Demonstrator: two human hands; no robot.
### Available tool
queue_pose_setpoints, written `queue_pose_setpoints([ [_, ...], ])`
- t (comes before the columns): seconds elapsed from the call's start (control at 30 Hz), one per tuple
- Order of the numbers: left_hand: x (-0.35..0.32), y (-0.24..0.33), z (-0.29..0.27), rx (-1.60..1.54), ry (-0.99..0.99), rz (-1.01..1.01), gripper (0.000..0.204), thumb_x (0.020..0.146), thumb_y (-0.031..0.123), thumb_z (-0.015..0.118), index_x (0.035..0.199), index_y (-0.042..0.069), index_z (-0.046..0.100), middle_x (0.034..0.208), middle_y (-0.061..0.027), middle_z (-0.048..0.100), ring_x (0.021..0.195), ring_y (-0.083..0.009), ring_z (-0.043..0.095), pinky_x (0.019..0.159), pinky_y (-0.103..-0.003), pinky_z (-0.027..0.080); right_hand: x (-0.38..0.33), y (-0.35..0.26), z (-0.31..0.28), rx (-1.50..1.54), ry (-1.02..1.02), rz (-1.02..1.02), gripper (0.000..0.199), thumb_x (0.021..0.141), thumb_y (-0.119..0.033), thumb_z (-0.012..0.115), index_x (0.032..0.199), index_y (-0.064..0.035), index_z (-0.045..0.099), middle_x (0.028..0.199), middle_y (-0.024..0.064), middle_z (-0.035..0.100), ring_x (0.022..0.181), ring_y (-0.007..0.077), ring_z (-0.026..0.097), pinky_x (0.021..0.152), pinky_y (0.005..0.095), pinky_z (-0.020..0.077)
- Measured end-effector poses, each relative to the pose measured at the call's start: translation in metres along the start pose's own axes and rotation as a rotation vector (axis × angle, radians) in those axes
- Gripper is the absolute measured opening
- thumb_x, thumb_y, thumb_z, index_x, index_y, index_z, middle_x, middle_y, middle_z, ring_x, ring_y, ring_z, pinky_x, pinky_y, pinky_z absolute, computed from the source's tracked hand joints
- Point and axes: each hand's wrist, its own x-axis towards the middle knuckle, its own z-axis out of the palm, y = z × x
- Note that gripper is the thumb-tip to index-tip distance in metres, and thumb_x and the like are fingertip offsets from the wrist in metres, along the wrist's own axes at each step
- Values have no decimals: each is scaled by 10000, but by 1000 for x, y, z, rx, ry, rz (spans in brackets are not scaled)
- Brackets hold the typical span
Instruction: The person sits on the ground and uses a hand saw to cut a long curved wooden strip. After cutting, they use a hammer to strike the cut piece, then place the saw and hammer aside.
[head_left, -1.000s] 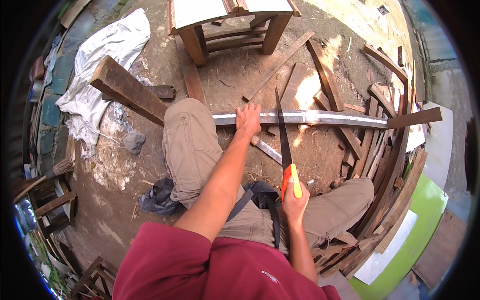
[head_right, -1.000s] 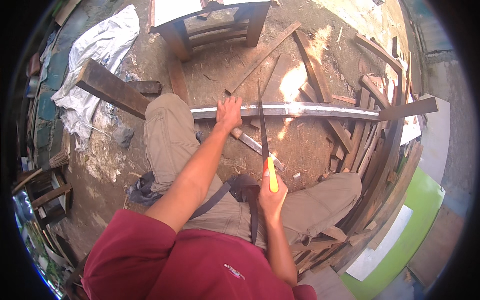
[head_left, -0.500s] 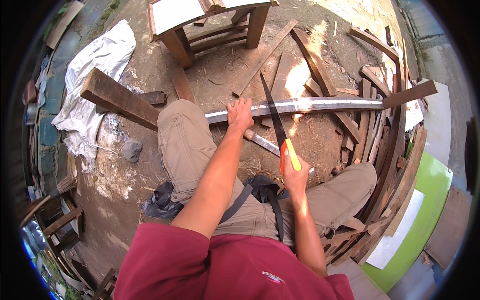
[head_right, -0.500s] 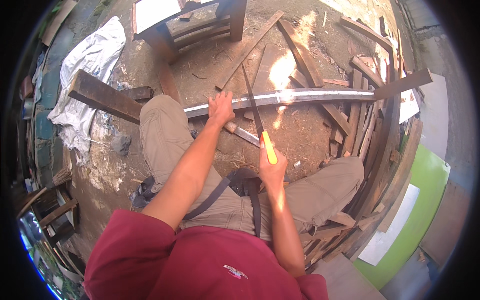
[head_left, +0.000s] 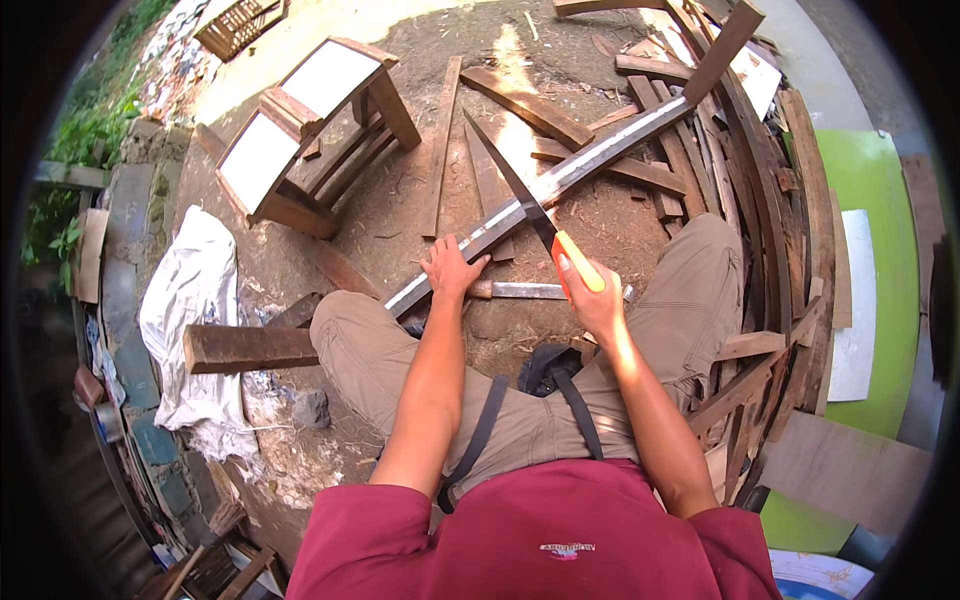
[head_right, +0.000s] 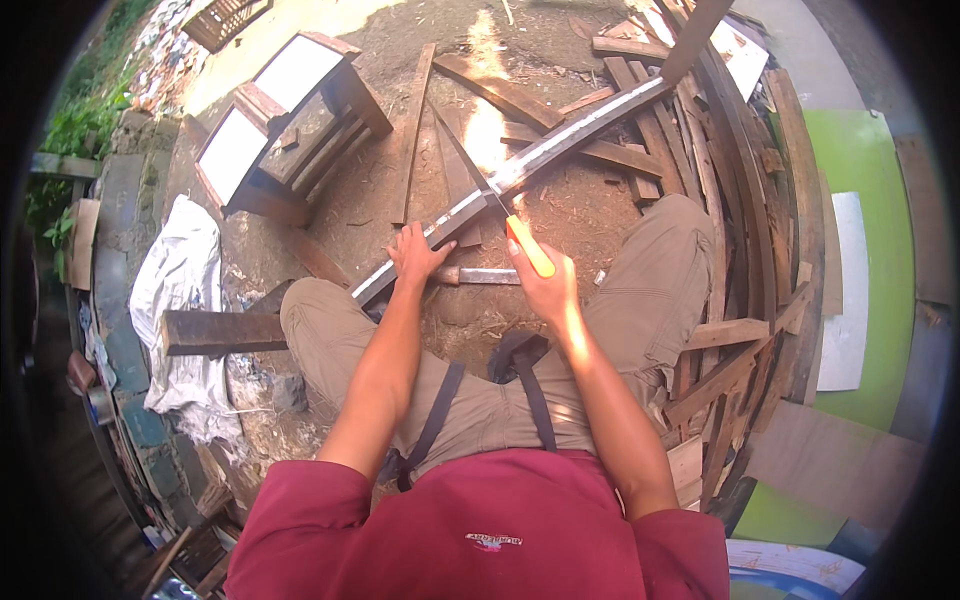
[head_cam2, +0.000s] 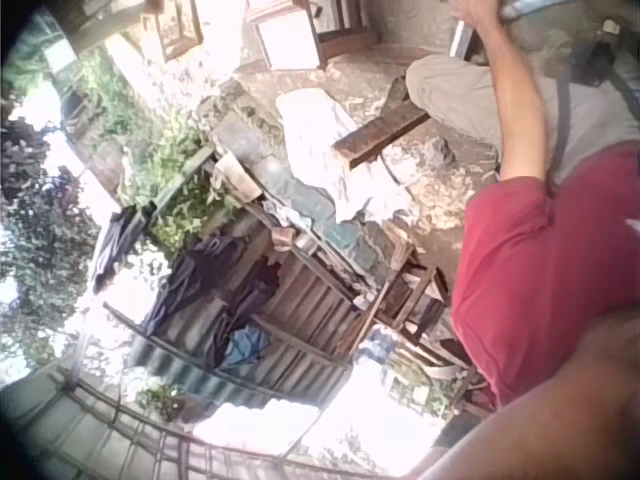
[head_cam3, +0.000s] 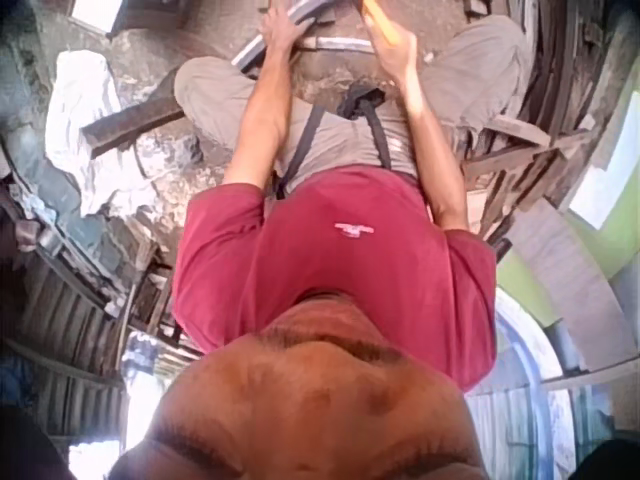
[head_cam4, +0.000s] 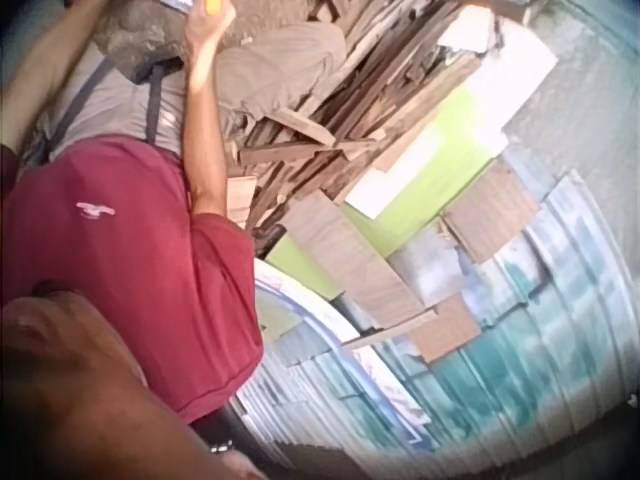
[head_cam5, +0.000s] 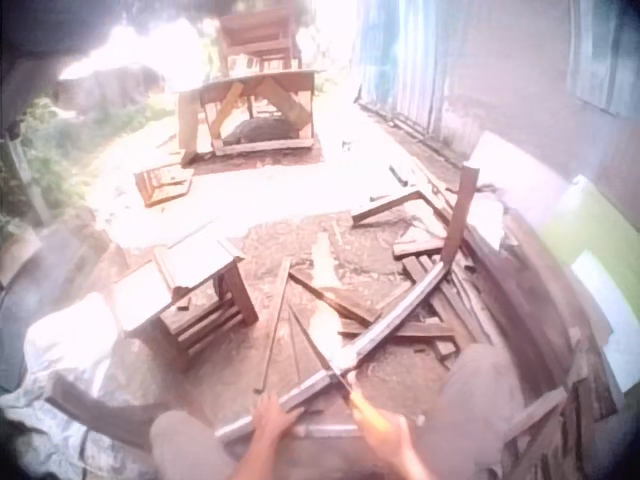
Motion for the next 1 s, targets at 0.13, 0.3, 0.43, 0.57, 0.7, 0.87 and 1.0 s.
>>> queue_pose_setpoints([
  [0.13, 4, -3, 4, -11, 2, 20, 841, 756, 582, 792, 1344, 54, 504, 1344, -151, 540, 1319, -322, 463, 1088, -555, 301, -12, -1, 1, -234, -13, 39, 345, 912, -307, 731, 846, 20, 646, 648, 165, 624, 572, 224, 599, 563, 402, 475],
  [0.3, 18, 6, -22, 73, -204, 74, 842, 699, 566, 844, 1292, 57, 529, 1255, -176, 659, 1231, -343, 587, 1018, -503, 447, -40, 29, 26, -384, -66, -36, 355, 906, -290, 703, 1058, 16, 608, 1013, 286, 675, 951, 459, 657, 786, 539, 516],
  [0.43, 31, 4, -21, 22, -237, 214, 758, 698, 520, 852, 1197, 43, 538, 1187, -229, 679, 1123, -402, 643, 955, -488, 510, -65, 29, 26, -335, -44, -10, 355, 916, -286, 708, 1082, 18, 630, 951, 281, 669, 886, 463, 657, 731, 497, 520],
  [0.57, 25, 8, -16, 14, -118, 231, 708, 713, 516, 819, 1149, 36, 536, 1145, -233, 683, 1078, -418, 650, 923, -498, 517, -62, -15, 17, -189, 4, 157, 344, 935, -296, 698, 1052, 22, 644, 850, 260, 672, 815, 448, 671, 687, 458, 512],
  [0.7, 30, -1, -17, 11, -118, 208, 683, 710, 514, 814, 1132, 49, 546, 1144, -213, 681, 1066, -410, 652, 918, -498, 518, -39, -41, 21, -109, 79, 174, 325, 943, -306, 692, 937, 15, 646, 669, 179, 604, 597, 312, 600, 589, 418, 462],
  [0.87, 34, 26, -13, 25, -239, 189, 651, 712, 486, 818, 1126, 61, 552, 1161, -188, 674, 1085, -381, 649, 920, -483, 523, -19, -74, 13, -89, 266, 195, 313, 939, -216, 720, 745, -6, 592, 562, 45, 520, 528, 70, 447, 487, 296, 388],
  [1.0, 36, 6, -33, -30, -222, 172, 624, 703, 432, 842, 1124, 69, 558, 1154, -163, 675, 1105, -359, 644, 939, -453, 523, 12, -114, 12, -20, 111, 108, 226, 928, -156, 732, 818, -2, 608, 590, 27, 543, 557, 54, 468, 500, 269, 391],
])
